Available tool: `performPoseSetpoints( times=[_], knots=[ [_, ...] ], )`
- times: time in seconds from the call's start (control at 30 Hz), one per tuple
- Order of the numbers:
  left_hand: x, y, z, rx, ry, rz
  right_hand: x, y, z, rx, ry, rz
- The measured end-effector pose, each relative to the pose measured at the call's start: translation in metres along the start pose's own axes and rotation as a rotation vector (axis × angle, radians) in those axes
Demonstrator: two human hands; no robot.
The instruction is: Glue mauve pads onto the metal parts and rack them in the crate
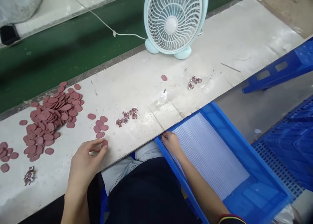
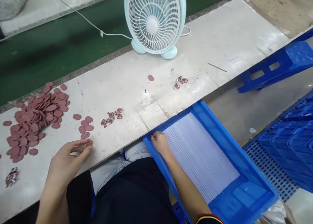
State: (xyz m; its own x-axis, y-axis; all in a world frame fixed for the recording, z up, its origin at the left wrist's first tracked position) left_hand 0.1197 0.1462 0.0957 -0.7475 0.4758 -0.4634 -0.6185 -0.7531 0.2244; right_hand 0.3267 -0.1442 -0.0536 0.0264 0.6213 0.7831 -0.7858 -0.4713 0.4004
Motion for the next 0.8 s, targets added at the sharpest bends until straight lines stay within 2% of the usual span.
performPoseSetpoints(
  times=[0.13,0.33,0.5,0.6,0.67,0.73,0.8],
  knots=[
    [0.002,0.001,-0.003,-0.001,-0.007,0.039,-0.005,-0.009,-0.013,0.012,0.085,-0.004],
    [0.007,-0.001,-0.009,0.030,0.136,0.056,-0.006,-0.009,-0.013,0.041,0.117,-0.027],
    [0.001,0.004,-0.004,0.008,0.228,0.037,0.005,-0.011,-0.009,0.020,0.048,-0.070],
    [0.002,0.009,0.002,-0.023,0.390,0.012,0.015,-0.006,0.009,-0.016,-0.042,-0.100],
    [0.006,0.014,0.004,-0.050,0.582,-0.007,0.022,0.003,0.033,-0.056,-0.126,-0.127],
    [0.011,0.020,-0.002,-0.036,0.818,0.016,0.032,0.017,0.062,-0.097,-0.229,-0.161],
    [0.010,0.027,-0.017,0.023,1.047,0.064,0.047,0.029,0.086,-0.106,-0.353,-0.181]
  ],
)
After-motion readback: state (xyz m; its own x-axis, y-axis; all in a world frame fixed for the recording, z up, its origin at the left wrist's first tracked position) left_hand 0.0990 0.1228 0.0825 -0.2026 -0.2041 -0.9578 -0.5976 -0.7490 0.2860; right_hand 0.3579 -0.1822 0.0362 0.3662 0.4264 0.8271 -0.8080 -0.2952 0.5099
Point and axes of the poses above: each hand's wrist, its own y-axis away from the middle knuckle, its own z-axis out of the back of the hand, x = y × z, the point moved 7 cm from there along -y, towards the middle knuckle, and after that the axes turned 6 degrees about -z, right-handed, at the moved point
